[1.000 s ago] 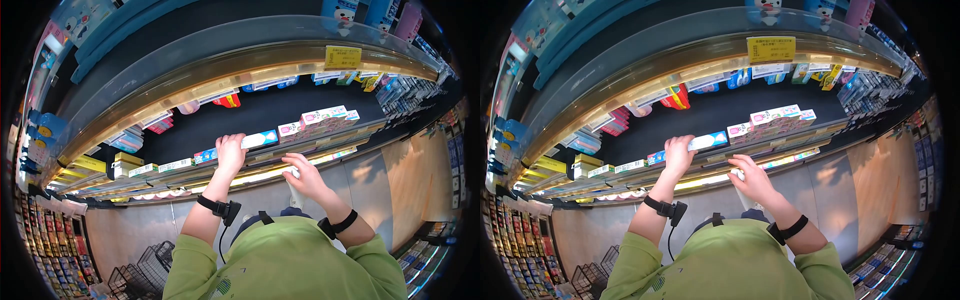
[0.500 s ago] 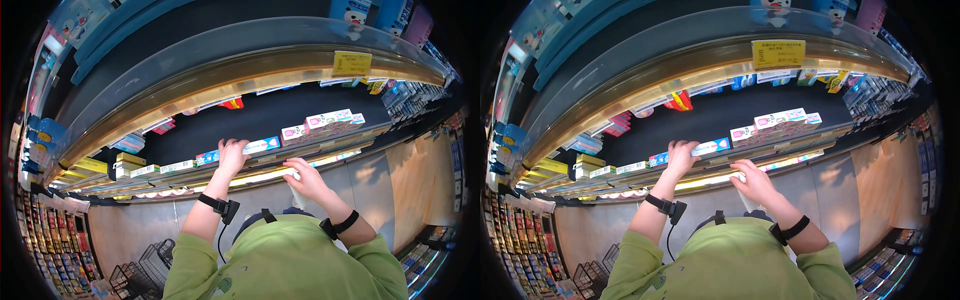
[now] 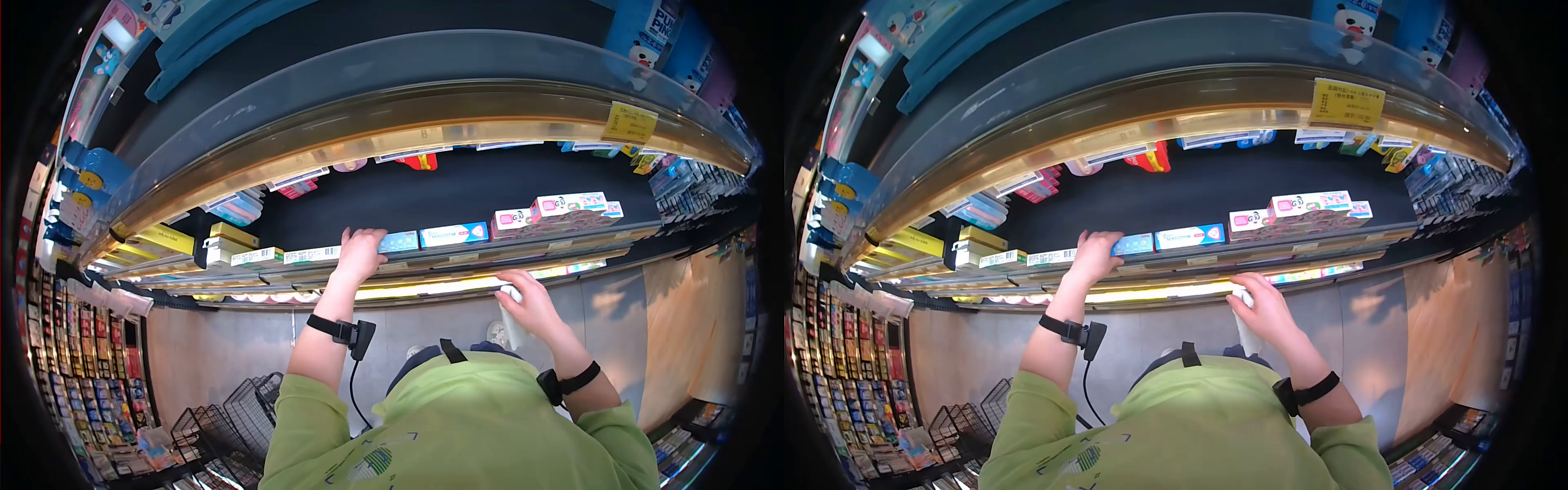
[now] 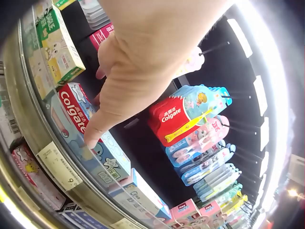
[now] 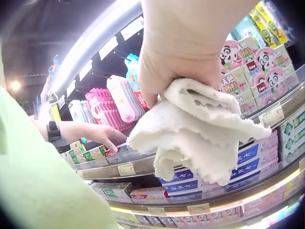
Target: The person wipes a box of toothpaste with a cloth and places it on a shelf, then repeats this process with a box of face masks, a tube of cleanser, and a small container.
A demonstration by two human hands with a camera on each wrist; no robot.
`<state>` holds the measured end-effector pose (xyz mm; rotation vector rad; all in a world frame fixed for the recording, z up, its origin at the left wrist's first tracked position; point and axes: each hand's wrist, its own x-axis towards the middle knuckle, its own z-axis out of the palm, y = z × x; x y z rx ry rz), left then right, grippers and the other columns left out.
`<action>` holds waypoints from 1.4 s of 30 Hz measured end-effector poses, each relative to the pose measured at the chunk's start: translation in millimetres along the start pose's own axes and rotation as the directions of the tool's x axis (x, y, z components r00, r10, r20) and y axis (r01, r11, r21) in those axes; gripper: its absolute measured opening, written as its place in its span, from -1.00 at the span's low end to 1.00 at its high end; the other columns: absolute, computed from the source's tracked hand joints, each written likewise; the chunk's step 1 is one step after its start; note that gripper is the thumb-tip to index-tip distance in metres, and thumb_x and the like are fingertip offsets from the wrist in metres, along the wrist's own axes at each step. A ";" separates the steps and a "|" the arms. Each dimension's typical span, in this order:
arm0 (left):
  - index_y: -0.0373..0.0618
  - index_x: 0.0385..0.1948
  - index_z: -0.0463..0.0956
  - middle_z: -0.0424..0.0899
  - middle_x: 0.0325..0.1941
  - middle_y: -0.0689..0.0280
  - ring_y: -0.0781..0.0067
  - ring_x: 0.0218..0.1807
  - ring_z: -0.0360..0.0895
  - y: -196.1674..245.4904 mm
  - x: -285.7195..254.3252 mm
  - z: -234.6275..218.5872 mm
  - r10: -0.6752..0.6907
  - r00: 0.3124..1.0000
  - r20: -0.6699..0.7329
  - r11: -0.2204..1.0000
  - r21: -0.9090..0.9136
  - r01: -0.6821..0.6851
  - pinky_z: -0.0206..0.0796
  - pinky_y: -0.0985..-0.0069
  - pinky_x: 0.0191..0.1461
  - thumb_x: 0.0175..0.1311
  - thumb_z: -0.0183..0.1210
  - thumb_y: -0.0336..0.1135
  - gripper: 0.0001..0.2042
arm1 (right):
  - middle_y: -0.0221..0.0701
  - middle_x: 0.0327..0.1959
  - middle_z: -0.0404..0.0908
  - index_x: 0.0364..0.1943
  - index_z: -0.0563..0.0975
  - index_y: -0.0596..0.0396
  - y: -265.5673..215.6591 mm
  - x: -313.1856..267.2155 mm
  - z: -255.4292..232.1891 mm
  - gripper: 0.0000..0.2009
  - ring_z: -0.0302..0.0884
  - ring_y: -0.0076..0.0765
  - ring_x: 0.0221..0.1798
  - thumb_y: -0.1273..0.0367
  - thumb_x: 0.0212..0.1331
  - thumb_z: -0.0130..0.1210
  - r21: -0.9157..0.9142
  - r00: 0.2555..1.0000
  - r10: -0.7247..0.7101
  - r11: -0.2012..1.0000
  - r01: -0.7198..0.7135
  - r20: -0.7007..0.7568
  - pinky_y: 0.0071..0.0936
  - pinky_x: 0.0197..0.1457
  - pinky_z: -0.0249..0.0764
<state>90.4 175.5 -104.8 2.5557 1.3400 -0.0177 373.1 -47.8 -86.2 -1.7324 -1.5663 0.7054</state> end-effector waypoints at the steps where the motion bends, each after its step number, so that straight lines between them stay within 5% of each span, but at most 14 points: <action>1: 0.00 0.01 0.51 0.60 0.00 0.25 0.19 0.16 0.43 0.3 0.5 1.3 -0.004 1.000 -0.009 1.000 0.004 0.004 -0.01 -0.03 0.39 -0.14 0.39 -0.33 -0.48 | -0.22 0.01 0.53 -0.02 0.51 0.15 -1.9 -1.2 -0.9 -0.65 0.48 -0.05 0.08 0.29 0.13 0.17 0.002 1.000 0.018 1.000 -0.018 0.006 -0.29 0.12 0.41; 11: -0.12 -0.06 0.48 0.62 -0.16 0.18 0.18 -0.02 0.54 16.1 -35.0 -51.0 -0.008 0.925 -0.381 0.988 -0.147 -0.051 0.22 0.09 0.24 -0.01 0.32 -0.40 -0.59 | -0.22 0.01 0.55 0.09 0.45 0.21 -16.6 -12.9 -2.1 -0.58 0.50 -0.21 0.08 0.33 0.15 0.16 0.195 0.985 0.172 0.967 -0.166 -0.014 -0.36 0.15 0.38; 12: -0.16 -0.05 0.45 0.60 -0.17 0.21 0.28 -0.07 0.55 24.6 -46.9 -59.6 -0.158 0.935 -0.317 0.867 -0.498 -0.022 0.31 0.22 0.14 0.03 0.30 -0.41 -0.61 | -0.22 0.01 0.55 0.09 0.45 0.21 -14.9 -15.1 -1.5 -0.58 0.50 -0.21 0.08 0.33 0.15 0.16 0.196 0.986 0.166 0.967 -0.161 -0.009 -0.36 0.15 0.38; 14: -0.22 0.00 0.33 0.57 -0.17 0.24 0.51 -0.17 0.55 19.0 -63.1 -43.9 -0.266 0.948 -0.177 0.384 -0.921 -0.064 0.44 0.53 -0.13 0.13 0.24 -0.45 -0.60 | -0.31 0.06 0.53 0.16 0.41 0.21 -7.9 -17.7 -2.9 -0.58 0.47 -0.42 0.09 0.37 0.21 0.09 0.648 0.952 0.270 0.701 -0.298 0.146 -0.43 0.16 0.37; 17: -0.19 0.07 0.23 0.54 0.01 0.03 0.34 -0.09 0.58 35.9 -96.0 -47.2 -0.065 0.993 0.101 -0.387 -0.920 0.068 0.52 0.32 -0.04 0.30 0.05 -0.34 -0.65 | -0.35 0.12 0.48 0.22 0.36 0.20 -24.8 -12.1 -12.0 -0.58 0.42 -0.54 0.11 0.41 0.27 0.01 0.765 0.919 0.305 0.520 -0.381 0.251 -0.49 0.17 0.36; 19: -0.20 0.06 0.21 0.50 0.08 -0.05 0.19 -0.03 0.59 57.3 -110.5 -53.0 0.006 0.987 0.159 -0.569 -0.811 0.134 0.54 0.21 -0.03 0.35 -0.06 -0.30 -0.68 | -0.35 0.20 0.44 0.29 0.30 0.17 -65.6 -2.6 -12.4 -0.57 0.38 -0.59 0.14 0.44 0.33 -0.09 0.806 0.967 0.248 0.557 -0.198 0.066 -0.54 0.22 0.29; 21: -0.14 0.16 0.12 0.49 0.09 -0.06 0.09 -0.02 0.59 59.9 -123.5 -45.5 0.064 0.975 0.215 -0.516 -0.829 0.217 0.54 0.18 -0.02 0.41 -0.12 -0.25 -0.64 | -0.31 0.30 0.35 0.29 0.30 0.17 -105.6 6.8 -8.9 -0.56 0.31 -0.43 0.26 0.46 0.31 -0.08 0.712 0.988 0.128 0.702 -0.032 -0.082 -0.44 0.32 0.19; 23: -0.08 0.24 0.08 0.46 0.13 0.01 0.13 0.08 0.53 66.2 -133.7 -43.2 0.085 0.963 0.255 -0.420 -0.868 0.266 0.50 0.19 0.05 0.47 -0.25 -0.02 -0.55 | -0.22 0.39 0.20 0.29 0.29 0.16 -129.6 18.3 0.1 -0.52 0.14 -0.15 0.41 0.47 0.24 -0.02 0.273 0.910 -0.363 0.871 0.408 -0.200 -0.18 0.42 0.02; 25: -0.06 0.30 0.02 0.41 0.19 0.04 0.14 0.10 0.50 74.4 -146.4 -43.5 0.082 0.970 0.229 -0.447 -0.861 0.241 0.48 0.18 0.05 0.40 -0.33 0.17 -0.41 | -0.15 0.43 0.09 0.31 0.24 0.14 -163.6 22.6 11.3 -0.42 -0.06 0.06 0.49 0.44 0.15 0.07 -0.021 0.865 -0.499 0.866 0.500 0.051 0.05 0.46 -0.16; 29: 0.01 0.42 -0.13 0.28 0.34 0.15 0.16 0.22 0.40 73.2 -175.7 -57.4 0.019 0.974 0.228 -0.480 -0.852 0.209 0.37 0.18 0.16 0.17 -0.54 0.54 -0.09 | -0.22 0.45 0.05 0.35 0.16 0.08 -180.3 16.5 60.8 -0.27 -0.12 0.06 0.50 0.36 0.02 0.18 -0.156 0.814 -0.518 0.810 0.565 0.262 0.13 0.46 -0.16; 31: -0.08 0.40 -0.04 0.25 0.37 0.11 0.11 0.31 0.31 62.6 -189.3 -63.1 -0.033 0.968 0.249 -0.592 -0.785 0.182 0.23 0.14 0.31 0.07 -0.57 0.62 0.02 | -0.25 0.45 0.04 0.36 0.16 0.06 -193.9 8.6 65.9 -0.24 -0.12 0.00 0.51 0.33 -0.01 0.19 -0.093 0.687 -0.515 0.762 0.641 0.512 0.12 0.46 -0.14; 35: -0.17 0.33 0.12 0.36 0.28 0.03 0.05 0.26 0.38 33.9 -208.3 -48.3 -0.062 0.987 0.149 -0.740 -0.670 0.055 0.28 0.13 0.28 0.08 -0.51 0.61 0.02 | -0.44 0.46 0.04 0.35 0.19 -0.03 -197.5 -17.1 79.7 -0.29 -0.12 -0.24 0.52 0.34 0.01 0.14 0.116 0.427 -0.652 0.619 0.776 0.626 0.03 0.49 -0.18; 40: -0.15 0.34 0.09 0.35 0.28 0.01 0.05 0.25 0.39 31.6 -231.2 -49.8 -0.081 0.969 0.233 -0.730 -0.676 0.101 0.29 0.16 0.29 0.15 -0.46 0.56 -0.04 | -0.51 0.43 0.16 0.32 0.29 -0.14 -204.1 -14.7 85.1 -0.33 -0.06 -0.27 0.52 0.37 -0.01 0.14 0.182 0.441 -0.654 0.662 0.727 0.615 0.00 0.52 -0.31; 42: -0.12 0.36 0.06 0.37 0.27 0.03 0.10 0.24 0.41 39.0 -237.3 -45.3 -0.120 0.970 0.212 -0.635 -0.767 0.089 0.32 0.19 0.26 0.19 -0.43 0.51 -0.09 | -0.43 0.39 0.20 0.30 0.30 -0.07 -206.6 -8.7 84.3 -0.38 -0.02 -0.18 0.50 0.40 0.03 0.10 0.003 0.559 -0.630 0.665 0.747 0.539 0.05 0.49 -0.17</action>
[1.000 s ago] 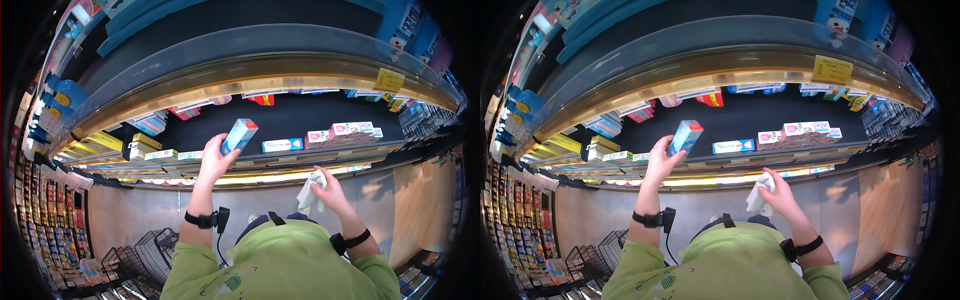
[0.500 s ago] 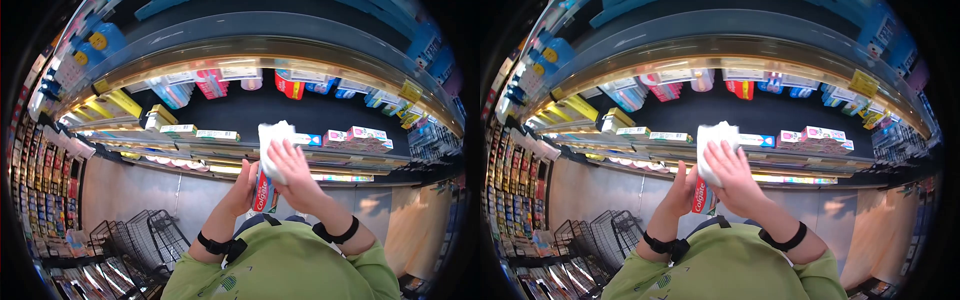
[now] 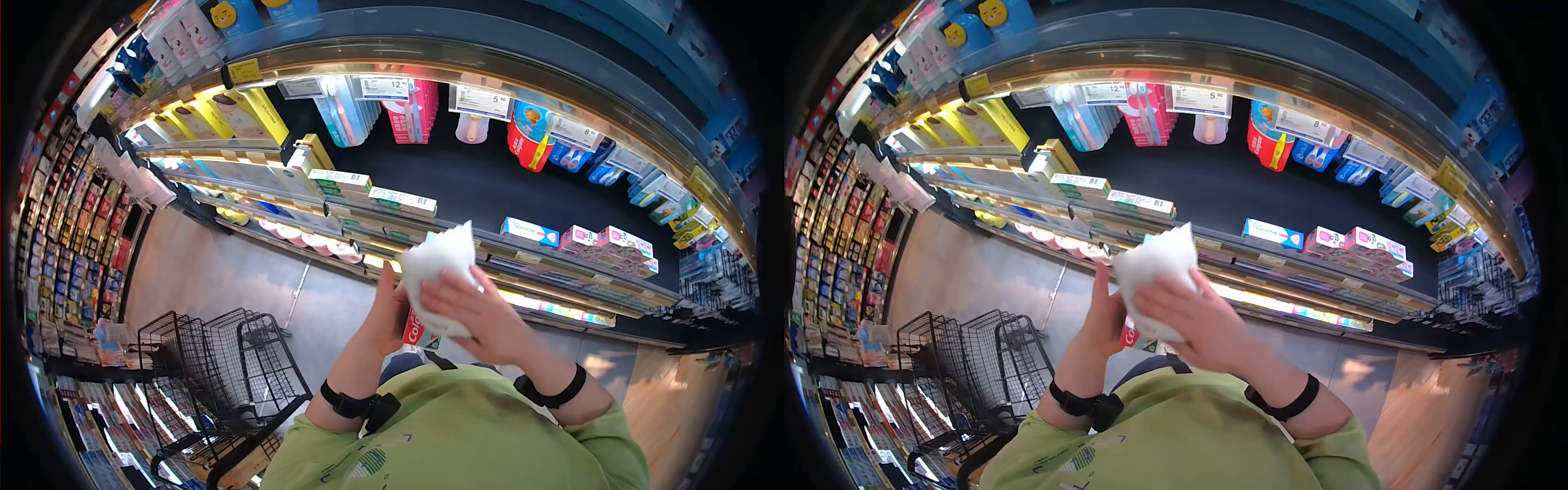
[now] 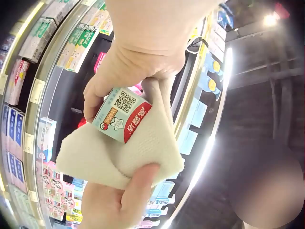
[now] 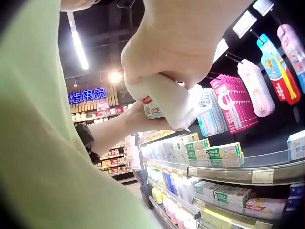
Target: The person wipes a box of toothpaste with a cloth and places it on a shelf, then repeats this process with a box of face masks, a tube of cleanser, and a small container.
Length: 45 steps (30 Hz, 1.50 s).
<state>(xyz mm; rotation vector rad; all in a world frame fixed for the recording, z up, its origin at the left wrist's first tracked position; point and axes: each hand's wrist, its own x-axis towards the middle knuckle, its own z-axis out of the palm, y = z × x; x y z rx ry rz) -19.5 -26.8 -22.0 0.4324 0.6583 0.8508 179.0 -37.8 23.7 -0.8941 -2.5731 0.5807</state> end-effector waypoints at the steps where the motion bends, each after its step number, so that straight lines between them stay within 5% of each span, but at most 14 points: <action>1: -0.09 0.37 0.03 0.38 0.26 0.05 0.15 0.22 0.42 -3.0 -3.3 0.4 0.038 0.999 -0.014 0.991 0.128 -0.036 0.36 0.23 0.22 0.24 -0.39 0.47 -0.14 | -0.43 0.39 0.20 0.30 0.30 -0.07 3.4 1.3 -1.8 -0.38 -0.02 -0.18 0.50 0.40 0.03 0.10 -0.003 1.000 -0.001 1.000 0.001 0.000 0.05 0.49 -0.17; 6: -0.16 0.26 0.14 0.50 0.01 0.26 0.55 0.00 0.45 4.2 -21.7 4.8 0.126 0.992 0.017 0.793 0.598 -0.111 0.37 0.48 0.04 0.11 0.25 -0.48 -0.35 | -0.28 0.34 0.27 0.28 0.30 0.07 7.6 6.6 -2.1 -0.49 0.13 -0.08 0.41 0.48 0.17 0.00 0.405 0.954 0.166 0.913 -0.053 -0.249 -0.10 0.45 -0.04; 11: -0.19 0.18 0.25 0.56 -0.08 0.25 0.54 -0.05 0.48 18.3 -33.0 -2.8 0.174 0.978 0.113 0.572 0.797 -0.194 0.36 0.52 0.01 0.07 0.32 -0.36 -0.39 | -0.36 0.10 0.49 0.26 0.33 0.13 7.7 -1.5 2.9 -0.58 0.37 -0.49 0.12 0.26 0.41 -0.15 0.871 0.926 0.360 0.485 -0.079 -0.116 -0.48 0.22 0.28; 16: -0.20 0.18 0.28 0.55 -0.07 0.29 0.56 -0.07 0.48 24.7 -34.6 -16.6 0.124 0.969 0.216 0.495 0.833 -0.249 0.38 0.51 0.00 0.07 0.31 -0.41 -0.41 | -0.44 -0.06 0.55 0.14 0.42 0.17 27.0 -23.1 9.5 -0.61 0.41 -0.59 -0.05 0.19 0.43 -0.16 0.847 0.862 0.506 0.443 -0.293 0.034 -0.53 0.05 0.36; 21: -0.16 0.28 0.22 0.57 -0.01 0.29 0.55 -0.02 0.52 21.8 -24.1 -37.8 0.080 0.997 0.018 0.933 0.351 -0.081 0.44 0.50 0.02 0.31 0.15 -0.31 -0.48 | -0.45 -0.16 0.54 0.04 0.45 0.21 40.8 -24.5 15.8 -0.63 0.42 -0.61 -0.15 0.18 0.43 -0.16 0.876 0.612 0.791 0.289 -0.385 0.008 -0.57 -0.08 0.39; 26: -0.12 0.32 0.13 0.50 0.15 0.23 0.44 0.02 0.57 11.9 -12.3 -24.5 0.169 0.967 0.193 0.985 -0.054 -0.162 0.50 0.46 0.02 0.43 -0.04 -0.23 -0.53 | -0.25 0.17 0.42 0.27 0.25 0.19 -0.7 7.7 10.8 -0.54 0.32 -0.32 0.24 0.35 0.31 -0.04 0.622 0.751 0.420 0.783 -0.015 -0.510 -0.36 0.30 0.20; 29: -0.12 0.33 0.12 0.43 0.22 0.24 0.42 0.13 0.50 5.9 -3.4 -27.2 0.112 0.925 0.362 0.981 -0.190 -0.045 0.46 0.44 0.11 0.48 -0.16 -0.10 -0.52 | -0.28 0.45 0.04 0.36 0.18 -0.05 -20.3 17.4 10.2 -0.32 -0.07 -0.05 0.49 0.42 0.08 0.11 0.063 0.937 0.204 0.979 -0.194 -0.284 -0.01 0.45 -0.09; 31: 0.00 0.36 0.08 0.31 0.32 0.09 0.22 0.27 0.38 6.0 -1.8 -23.5 0.088 0.992 0.094 0.991 -0.111 -0.077 0.42 0.20 0.19 0.47 -0.33 0.06 -0.47 | -0.37 0.48 0.00 0.37 0.18 -0.16 -26.4 18.3 14.9 -0.31 -0.14 -0.09 0.52 0.38 0.08 0.13 -0.067 0.987 0.082 0.994 -0.092 -0.139 0.08 0.47 -0.16; 37: 0.01 0.29 0.22 0.35 0.26 0.00 -0.07 0.22 0.39 -7.8 18.6 -70.6 -0.005 0.884 0.468 0.876 -0.424 0.230 0.40 0.10 0.19 0.40 -0.21 0.17 -0.44 | -0.50 0.45 0.12 0.31 0.30 -0.23 -34.5 8.1 12.0 -0.39 -0.17 -0.15 0.54 0.39 0.09 0.11 0.271 0.993 -0.083 0.961 0.056 0.088 0.08 0.51 -0.33; 39: -0.06 0.24 0.27 0.45 0.17 0.01 0.03 0.12 0.49 -14.1 21.2 -74.3 0.177 0.885 0.431 0.876 -0.479 0.059 0.46 0.14 0.12 0.33 -0.03 0.14 -0.42 | -0.44 0.40 0.21 0.31 0.28 -0.09 -27.4 5.4 5.7 -0.47 -0.04 -0.20 0.50 0.33 0.21 0.06 0.416 0.972 -0.184 0.903 0.109 0.145 -0.07 0.49 -0.12; 40: -0.16 0.20 0.29 0.52 0.08 0.03 0.13 0.02 0.57 -7.3 12.0 -65.1 -0.006 0.999 0.049 0.955 -0.297 0.021 0.49 0.17 0.07 0.29 0.08 0.05 -0.43 | -0.39 0.33 0.31 0.26 0.32 0.01 -24.1 -0.3 4.3 -0.53 0.12 -0.23 0.42 0.31 0.25 0.04 0.725 0.990 -0.064 0.687 -0.046 0.123 -0.15 0.44 0.02; 41: -0.16 0.20 0.29 0.52 0.08 0.03 0.13 0.02 0.57 0.2 5.2 -53.7 -0.002 0.999 0.046 0.955 -0.297 0.016 0.49 0.17 0.07 0.29 0.08 0.05 -0.43 | -0.33 0.25 0.41 0.20 0.36 0.11 -19.3 -9.6 2.9 -0.57 0.27 -0.25 0.34 0.29 0.28 0.02 0.923 0.987 0.058 0.349 -0.160 0.150 -0.23 0.38 0.16; 43: -0.22 0.17 0.31 0.58 0.00 0.07 0.20 -0.05 0.60 13.0 -2.5 -36.4 0.074 0.997 0.012 0.948 -0.313 -0.066 0.50 0.20 0.03 0.31 0.06 -0.02 -0.47 | -0.29 0.09 0.51 0.12 0.39 0.24 23.6 -45.4 23.6 -0.59 0.47 -0.36 0.13 0.24 0.31 0.02 0.880 0.718 0.620 0.091 -0.466 0.316 -0.42 0.23 0.32; 45: -0.20 0.13 0.37 0.60 -0.02 0.10 0.20 -0.07 0.61 14.4 -5.2 -34.9 0.063 0.994 0.088 0.929 -0.368 -0.027 0.50 0.17 0.01 0.32 0.04 -0.03 -0.52 | -0.28 -0.01 0.55 0.08 0.39 0.24 16.5 -31.9 -6.3 -0.61 0.52 -0.37 0.02 0.23 0.32 0.01 0.994 0.728 0.682 -0.112 -0.002 0.078 -0.40 0.19 0.34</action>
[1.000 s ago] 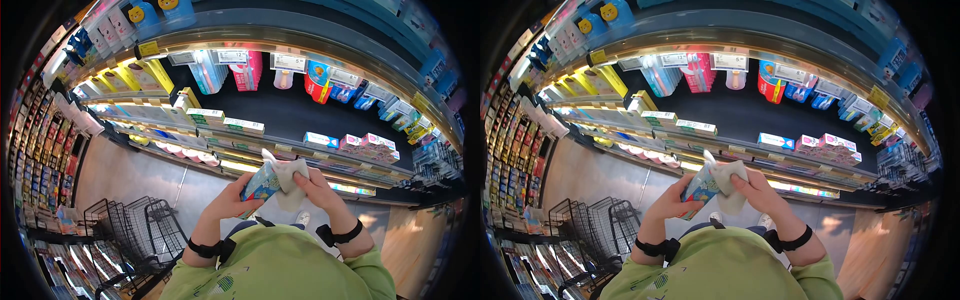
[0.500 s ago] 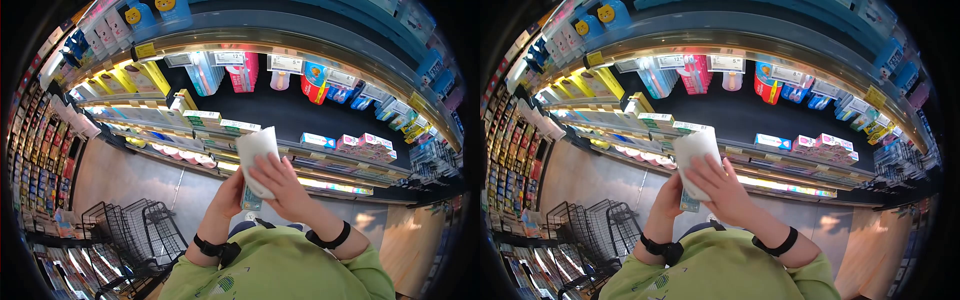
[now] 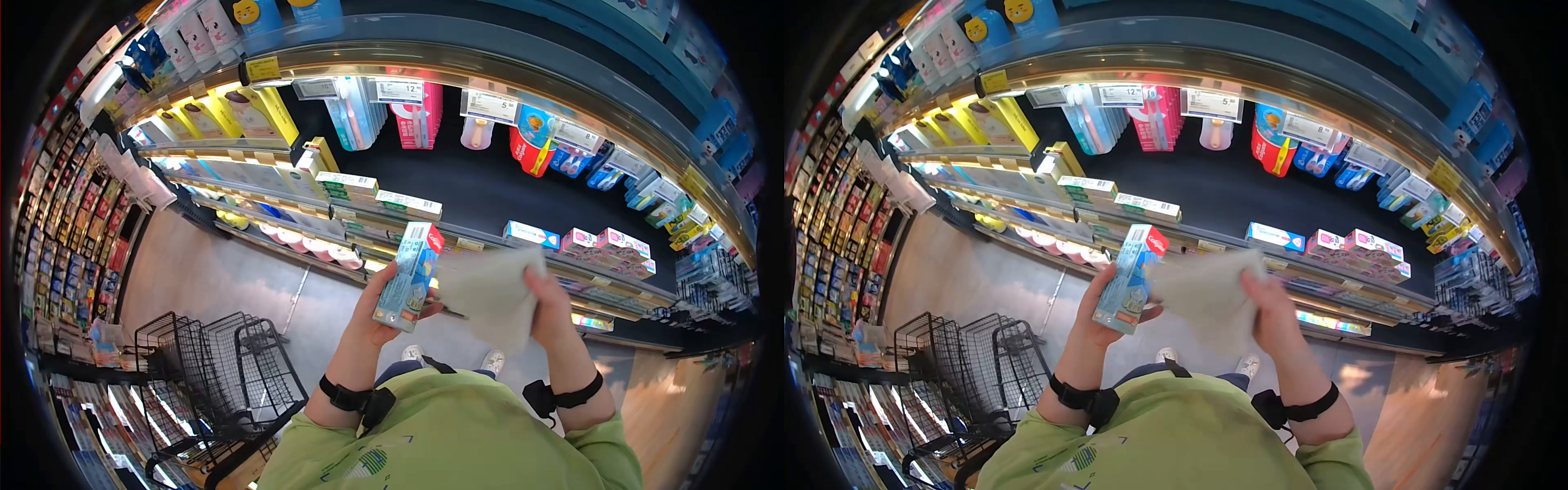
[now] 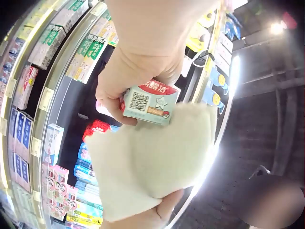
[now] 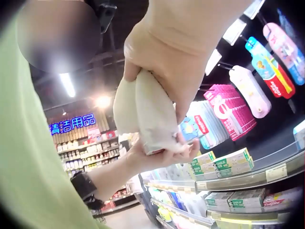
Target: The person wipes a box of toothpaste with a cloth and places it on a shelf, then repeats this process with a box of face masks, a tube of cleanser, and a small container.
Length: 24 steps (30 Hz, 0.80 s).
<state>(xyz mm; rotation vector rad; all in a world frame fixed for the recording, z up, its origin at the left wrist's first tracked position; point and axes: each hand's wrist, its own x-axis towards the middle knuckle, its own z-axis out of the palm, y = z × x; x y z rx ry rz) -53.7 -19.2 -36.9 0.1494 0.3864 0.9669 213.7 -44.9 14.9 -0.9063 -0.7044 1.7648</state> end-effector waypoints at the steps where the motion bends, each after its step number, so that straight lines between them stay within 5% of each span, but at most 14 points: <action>1: -0.17 0.11 0.39 0.60 -0.02 0.12 0.20 -0.06 0.61 -2.5 -0.8 1.0 -0.006 1.000 0.009 1.000 0.001 0.006 0.49 0.14 0.00 0.32 0.04 -0.02 -0.53 | -0.28 -0.01 0.55 0.08 0.39 0.24 -1.8 5.2 2.2 -0.61 0.52 -0.37 0.02 0.23 0.32 0.01 0.000 1.000 0.000 1.000 0.000 -0.001 -0.40 0.19 0.34; 3: -0.09 0.07 0.43 0.62 -0.02 0.18 0.20 -0.06 0.61 -7.3 1.2 0.1 -0.037 0.999 -0.021 0.999 -0.010 0.037 0.47 0.05 -0.01 0.32 0.04 -0.01 -0.58 | -0.21 0.14 0.45 0.17 0.33 0.24 0.8 12.5 7.0 -0.56 0.41 -0.30 0.19 0.24 0.32 0.00 -0.102 0.942 -0.218 0.975 0.198 -0.256 -0.37 0.30 0.25; 4: -0.09 0.07 0.43 0.62 -0.02 0.18 0.20 -0.06 0.61 -9.5 3.5 0.0 -0.046 0.999 -0.017 0.999 -0.007 0.046 0.47 0.05 -0.01 0.32 0.04 -0.01 -0.58 | -0.21 0.14 0.45 0.17 0.33 0.24 7.0 15.6 12.8 -0.56 0.41 -0.30 0.19 0.24 0.32 0.00 -0.101 0.938 -0.223 0.974 0.203 -0.264 -0.37 0.30 0.25; 5: -0.09 0.08 0.42 0.62 -0.03 0.18 0.20 -0.05 0.61 -12.0 5.5 0.1 -0.090 0.996 -0.012 0.996 0.004 0.090 0.47 0.06 -0.01 0.34 0.02 -0.02 -0.59 | -0.20 0.23 0.36 0.22 0.30 0.19 15.8 19.8 21.8 -0.54 0.29 -0.24 0.30 0.28 0.29 0.01 -0.441 0.904 -0.426 0.816 0.374 -0.021 -0.26 0.36 0.16; 6: -0.09 0.09 0.42 0.63 -0.04 0.19 0.20 -0.05 0.61 -14.3 7.7 -0.4 -0.134 0.991 -0.007 0.991 0.014 0.134 0.47 0.06 -0.02 0.36 -0.01 -0.04 -0.60 | -0.18 0.32 0.26 0.28 0.26 0.14 21.9 22.4 29.5 -0.50 0.16 -0.18 0.40 0.32 0.26 0.03 -0.667 0.820 -0.505 0.515 0.538 0.271 -0.14 0.43 0.07; 7: -0.13 0.14 0.37 0.60 0.01 0.17 0.22 -0.02 0.60 -16.5 10.6 -1.3 -0.157 0.982 0.101 0.988 0.008 0.157 0.49 0.12 -0.02 0.40 -0.08 -0.09 -0.59 | -0.18 0.32 0.26 0.28 0.26 0.14 22.2 19.5 37.6 -0.50 0.16 -0.18 0.40 0.32 0.26 0.03 -0.668 0.819 -0.510 0.516 0.535 0.263 -0.14 0.43 0.07; 9: -0.14 0.15 0.35 0.57 0.04 0.18 0.27 0.00 0.58 -18.1 10.1 6.2 -0.124 0.992 0.032 0.984 0.132 0.119 0.50 0.20 -0.02 0.43 -0.11 -0.08 -0.59 | -0.28 0.43 0.09 0.33 0.24 0.00 18.7 10.5 51.5 -0.42 -0.11 -0.12 0.51 0.38 0.16 0.06 -0.841 0.798 -0.267 -0.150 0.520 0.541 0.03 0.47 -0.13; 11: -0.15 0.21 0.29 0.50 0.13 0.20 0.31 0.09 0.54 -19.3 12.1 9.9 -0.033 0.994 -0.102 0.948 0.311 0.063 0.51 0.28 0.03 0.47 -0.20 -0.09 -0.57 | -0.33 0.42 0.11 0.32 0.26 -0.03 21.5 12.0 48.6 -0.42 -0.11 -0.09 0.51 0.39 0.13 0.07 -0.817 0.788 -0.221 -0.090 0.570 0.574 0.10 0.46 -0.14; 14: -0.15 0.20 0.29 0.50 0.13 0.17 0.28 0.11 0.53 -17.1 13.7 14.8 -0.036 0.990 -0.136 0.955 0.286 0.074 0.49 0.29 0.09 0.46 -0.21 -0.10 -0.58 | -0.39 0.42 0.13 0.30 0.30 -0.07 23.3 11.6 46.7 -0.42 -0.11 -0.07 0.51 0.39 0.10 0.08 -0.768 0.762 -0.134 0.016 0.641 0.633 0.15 0.45 -0.15; 16: -0.15 0.20 0.29 0.50 0.14 0.14 0.24 0.12 0.52 -17.1 16.8 12.7 -0.025 0.992 -0.126 0.974 0.221 0.053 0.50 0.28 0.10 0.45 -0.20 -0.10 -0.58 | -0.40 0.42 0.14 0.29 0.31 -0.07 21.6 9.9 46.7 -0.43 -0.11 -0.09 0.51 0.39 0.10 0.08 -0.722 0.728 -0.051 0.102 0.684 0.683 0.13 0.45 -0.14; 18: -0.15 0.20 0.30 0.49 0.14 0.10 0.21 0.10 0.54 -14.4 22.8 -2.3 -0.090 0.993 0.071 0.995 0.057 0.086 0.52 0.26 0.07 0.44 -0.18 -0.11 -0.58 | -0.42 0.41 0.15 0.29 0.31 -0.09 21.0 6.6 49.1 -0.39 -0.09 -0.11 0.51 0.42 0.04 0.11 -0.720 0.725 -0.034 0.092 0.688 0.688 0.10 0.45 -0.11; 21: -0.14 0.20 0.29 0.49 0.14 0.07 0.16 0.08 0.55 -11.8 28.0 -13.8 -0.125 0.988 0.094 0.990 -0.050 0.130 0.53 0.22 0.06 0.44 -0.17 -0.11 -0.58 | -0.47 0.43 0.15 0.30 0.32 -0.17 21.2 6.0 50.6 -0.38 -0.08 -0.15 0.51 0.38 0.05 0.14 -0.713 0.713 0.016 0.012 0.701 0.701 0.09 0.47 -0.11; 23: -0.14 0.21 0.27 0.48 0.14 0.05 0.14 0.08 0.55 -9.6 28.8 -15.7 -0.137 0.986 0.096 0.984 -0.097 0.146 0.53 0.21 0.06 0.45 -0.17 -0.10 -0.57 | -0.55 0.42 0.17 0.28 0.34 -0.23 23.4 8.5 47.5 -0.34 -0.02 -0.23 0.49 0.35 -0.05 0.21 -0.671 0.689 -0.015 -0.243 0.701 0.725 0.03 0.46 -0.03; 24: -0.14 0.22 0.26 0.48 0.14 0.04 0.12 0.08 0.54 -8.8 29.2 -15.1 -0.143 0.987 0.071 0.978 -0.145 0.152 0.53 0.20 0.06 0.45 -0.18 -0.07 -0.56 | -0.55 0.42 0.17 0.28 0.34 -0.23 24.3 8.7 46.9 -0.34 -0.02 -0.23 0.49 0.35 -0.05 0.21 -0.667 0.685 -0.015 -0.242 0.705 0.729 0.03 0.46 -0.03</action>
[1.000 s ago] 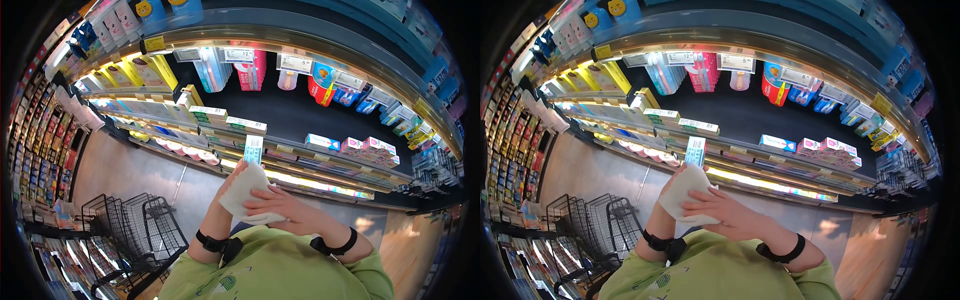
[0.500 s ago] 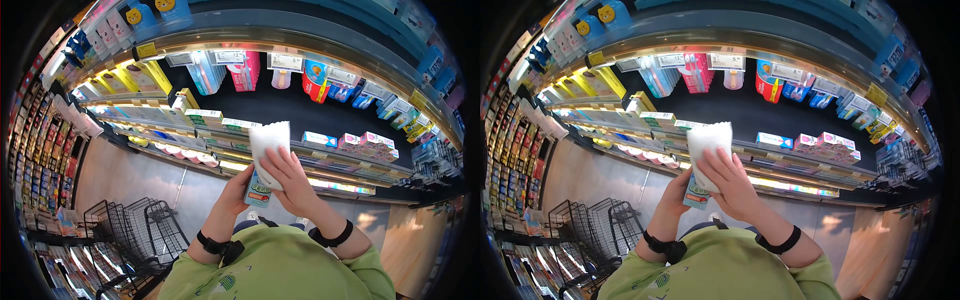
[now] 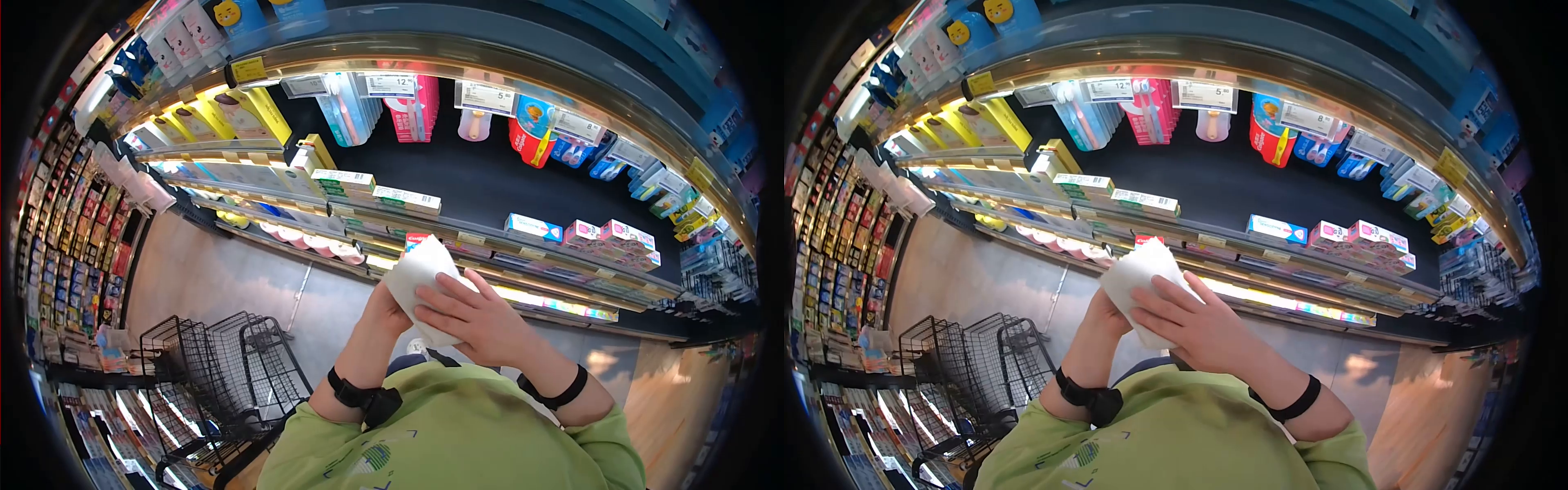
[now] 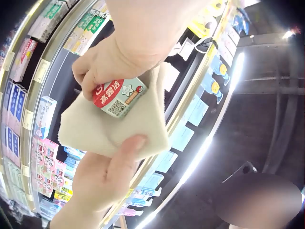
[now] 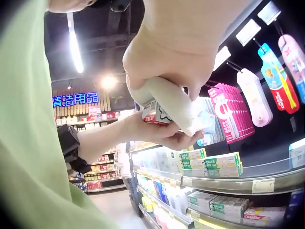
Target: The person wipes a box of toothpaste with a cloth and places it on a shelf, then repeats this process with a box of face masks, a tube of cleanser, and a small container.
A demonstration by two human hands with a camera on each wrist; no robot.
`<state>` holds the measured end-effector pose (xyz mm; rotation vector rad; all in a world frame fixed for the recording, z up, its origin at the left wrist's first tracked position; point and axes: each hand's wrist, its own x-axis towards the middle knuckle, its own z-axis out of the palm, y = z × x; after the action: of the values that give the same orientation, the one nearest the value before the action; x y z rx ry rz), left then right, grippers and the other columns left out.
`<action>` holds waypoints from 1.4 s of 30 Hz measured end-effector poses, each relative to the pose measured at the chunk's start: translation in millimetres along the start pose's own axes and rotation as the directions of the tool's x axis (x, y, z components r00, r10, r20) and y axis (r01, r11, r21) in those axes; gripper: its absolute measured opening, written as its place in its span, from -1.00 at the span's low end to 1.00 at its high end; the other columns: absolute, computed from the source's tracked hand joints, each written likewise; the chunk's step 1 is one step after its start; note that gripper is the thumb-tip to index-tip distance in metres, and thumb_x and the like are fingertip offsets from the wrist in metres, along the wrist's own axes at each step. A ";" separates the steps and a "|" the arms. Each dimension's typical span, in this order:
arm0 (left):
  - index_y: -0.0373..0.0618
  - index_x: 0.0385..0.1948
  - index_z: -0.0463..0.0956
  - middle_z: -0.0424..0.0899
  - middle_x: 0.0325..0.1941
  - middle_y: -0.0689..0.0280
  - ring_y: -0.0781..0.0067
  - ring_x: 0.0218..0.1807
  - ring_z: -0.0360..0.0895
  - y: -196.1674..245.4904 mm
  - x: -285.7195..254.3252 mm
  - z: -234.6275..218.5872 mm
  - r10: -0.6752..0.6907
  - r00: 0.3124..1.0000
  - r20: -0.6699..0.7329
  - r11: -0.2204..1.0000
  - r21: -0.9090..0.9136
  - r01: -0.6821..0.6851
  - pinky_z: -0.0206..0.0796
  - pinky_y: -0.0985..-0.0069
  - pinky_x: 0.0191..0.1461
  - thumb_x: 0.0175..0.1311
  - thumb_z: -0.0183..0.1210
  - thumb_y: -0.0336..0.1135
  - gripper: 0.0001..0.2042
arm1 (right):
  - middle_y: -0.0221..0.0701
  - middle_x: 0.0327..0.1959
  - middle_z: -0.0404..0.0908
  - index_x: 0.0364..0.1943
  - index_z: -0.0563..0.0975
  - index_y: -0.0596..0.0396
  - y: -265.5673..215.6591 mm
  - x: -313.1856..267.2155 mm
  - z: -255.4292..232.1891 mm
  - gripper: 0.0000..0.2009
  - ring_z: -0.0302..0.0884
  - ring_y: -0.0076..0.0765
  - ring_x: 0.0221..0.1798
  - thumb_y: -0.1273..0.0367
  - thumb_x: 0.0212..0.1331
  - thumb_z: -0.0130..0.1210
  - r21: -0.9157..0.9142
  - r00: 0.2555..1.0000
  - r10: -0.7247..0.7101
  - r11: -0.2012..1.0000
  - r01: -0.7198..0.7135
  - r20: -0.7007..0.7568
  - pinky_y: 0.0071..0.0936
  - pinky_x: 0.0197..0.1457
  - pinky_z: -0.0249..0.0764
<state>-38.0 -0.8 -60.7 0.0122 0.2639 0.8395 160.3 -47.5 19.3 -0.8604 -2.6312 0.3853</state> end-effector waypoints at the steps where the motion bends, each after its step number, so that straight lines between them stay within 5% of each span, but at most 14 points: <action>1: -0.15 0.23 0.24 0.47 0.14 0.03 0.09 0.08 0.54 0.8 0.4 1.0 -0.003 1.000 -0.025 0.999 -0.048 0.002 0.53 0.18 0.06 0.46 -0.19 -0.05 -0.54 | -0.58 0.41 0.17 0.26 0.35 -0.26 -0.3 -0.5 1.2 -0.32 0.00 -0.26 0.48 0.35 -0.10 0.23 -0.075 0.999 -0.001 0.997 0.004 0.035 0.03 0.45 -0.02; 12: -0.16 0.00 0.39 0.58 -0.08 0.12 0.26 -0.17 0.61 15.1 -3.7 8.9 0.233 0.963 -0.136 0.970 0.102 -0.220 0.55 0.37 -0.22 0.44 -0.18 -0.01 -0.60 | -0.53 0.34 0.29 0.22 0.40 -0.18 36.1 -23.4 5.0 -0.42 0.14 -0.26 0.41 0.39 -0.01 0.17 -0.082 0.983 0.158 0.985 -0.150 0.098 -0.04 0.44 0.05; 13: -0.15 0.08 0.33 0.56 -0.05 0.11 0.24 -0.16 0.60 15.0 -6.5 11.9 0.229 0.963 -0.142 0.972 0.088 -0.218 0.53 0.35 -0.18 0.40 -0.10 -0.03 -0.59 | -0.46 0.29 0.35 0.23 0.38 -0.06 48.7 -27.5 18.0 -0.51 0.21 -0.34 0.35 0.38 0.15 0.07 0.423 0.904 0.427 0.822 -0.382 -0.014 -0.21 0.39 0.11; 14: -0.15 0.16 0.27 0.53 -0.02 0.09 0.22 -0.14 0.58 15.2 -8.3 12.8 0.223 0.964 -0.146 0.974 0.075 -0.214 0.52 0.33 -0.14 0.37 -0.03 -0.06 -0.55 | -0.40 0.24 0.40 0.25 0.36 0.06 57.2 -31.4 25.9 -0.59 0.28 -0.42 0.29 0.37 0.30 -0.04 0.822 0.735 0.677 0.403 -0.402 0.027 -0.39 0.34 0.18; 16: -0.15 0.22 0.19 0.53 0.00 0.08 0.22 -0.09 0.57 11.6 -10.8 9.5 0.192 0.979 -0.072 0.974 0.138 -0.180 0.51 0.31 -0.09 0.27 0.13 -0.22 -0.48 | -0.34 0.16 0.46 0.27 0.31 0.16 60.7 -27.1 14.5 -0.61 0.34 -0.54 0.18 0.34 0.42 -0.18 0.940 0.647 0.761 0.194 -0.279 0.035 -0.58 0.26 0.20; 18: -0.14 0.28 0.12 0.52 0.05 0.12 0.27 0.01 0.54 2.8 -9.7 13.5 0.345 0.938 -0.029 0.702 0.671 -0.237 0.48 0.35 0.01 0.19 0.17 -0.39 -0.40 | -0.32 0.25 0.37 0.28 0.30 0.19 52.6 -15.5 -2.8 -0.60 0.26 -0.53 0.24 0.36 0.41 -0.18 0.893 0.682 0.704 0.417 -0.169 -0.199 -0.53 0.29 0.16; 21: -0.20 0.26 0.19 0.51 0.08 0.24 0.42 0.08 0.49 -1.8 -10.7 23.6 0.295 0.951 0.094 0.487 0.841 -0.235 0.37 0.44 0.13 0.06 0.24 -0.56 -0.35 | -0.25 0.30 0.32 0.27 0.31 0.17 41.1 -2.0 -21.9 -0.59 0.23 -0.36 0.31 0.44 0.34 -0.12 0.816 0.749 0.565 0.576 -0.057 -0.347 -0.44 0.33 0.13; 23: -0.22 0.30 0.18 0.49 0.11 0.30 0.49 0.12 0.43 -3.9 -9.3 21.7 0.232 0.957 0.175 0.374 0.892 -0.254 0.28 0.50 0.20 -0.02 0.32 -0.60 -0.26 | -0.17 0.32 0.29 0.27 0.31 0.12 32.7 4.2 -33.9 -0.54 0.21 -0.15 0.36 0.52 0.23 -0.06 0.608 0.943 0.258 0.790 -0.080 -0.211 -0.34 0.37 0.11; 29: -0.22 0.31 0.17 0.48 0.13 0.27 0.49 0.06 0.49 3.1 -12.7 18.4 0.248 0.912 0.328 0.189 0.907 -0.378 0.33 0.51 0.15 0.11 0.22 -0.55 -0.34 | -0.18 0.22 0.40 0.20 0.39 0.10 42.1 -10.5 -29.1 -0.62 0.29 -0.11 0.30 0.45 0.29 -0.07 0.750 0.893 0.436 0.626 -0.215 -0.108 -0.32 0.33 0.18; 30: -0.22 0.31 0.17 0.48 0.13 0.27 0.49 0.06 0.49 3.5 -13.8 18.1 0.254 0.910 0.329 0.187 0.906 -0.380 0.33 0.51 0.15 0.11 0.22 -0.55 -0.34 | -0.18 0.20 0.42 0.18 0.40 0.12 46.6 -14.4 -27.3 -0.65 0.33 -0.14 0.27 0.41 0.33 -0.10 0.812 0.833 0.553 0.483 -0.328 0.008 -0.33 0.31 0.20; 32: -0.20 0.34 0.09 0.51 0.08 0.27 0.47 -0.01 0.55 3.7 -17.3 17.9 0.211 0.977 -0.021 0.777 0.610 -0.155 0.42 0.53 0.05 0.26 0.13 -0.33 -0.39 | -0.15 0.22 0.41 0.16 0.41 0.15 53.4 -15.8 -19.6 -0.66 0.37 -0.17 0.25 0.35 0.38 -0.14 0.783 0.783 0.621 0.472 -0.406 0.032 -0.36 0.30 0.22; 35: -0.16 0.37 0.01 0.53 0.03 0.25 0.46 -0.09 0.59 -0.9 -9.0 30.3 0.227 0.974 -0.015 0.801 0.572 -0.177 0.52 0.50 -0.14 0.39 -0.03 -0.13 -0.41 | -0.21 0.32 0.31 0.23 0.36 0.06 49.4 -10.9 -11.8 -0.60 0.16 -0.07 0.41 0.42 0.30 -0.07 0.671 0.726 0.535 0.729 -0.137 -0.433 -0.22 0.42 0.05; 38: -0.18 0.32 0.11 0.55 0.02 0.22 0.40 -0.15 0.62 -7.4 -6.9 34.7 0.195 0.980 -0.048 0.807 0.575 -0.133 0.55 0.41 -0.30 0.42 -0.09 -0.07 -0.46 | -0.30 0.39 0.21 0.29 0.31 -0.04 28.0 3.7 -22.6 -0.46 0.01 -0.02 0.47 0.46 0.15 0.04 0.221 0.898 0.339 0.933 -0.283 -0.280 0.01 0.46 -0.09; 42: -0.13 0.18 0.32 0.59 -0.02 0.28 0.54 -0.08 0.60 -7.0 -9.1 32.7 0.141 0.984 -0.111 0.888 0.454 -0.076 0.52 0.56 -0.14 0.46 -0.15 -0.17 -0.63 | -0.36 0.38 0.20 0.31 0.27 -0.08 18.0 12.8 -11.7 -0.40 0.00 -0.03 0.47 0.42 0.10 0.10 0.234 0.967 0.218 0.955 -0.184 -0.128 0.12 0.45 -0.11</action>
<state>-30.9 -9.1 -27.8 0.4066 0.5926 0.8771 164.6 -24.0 26.4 -1.0422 -2.3145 0.6256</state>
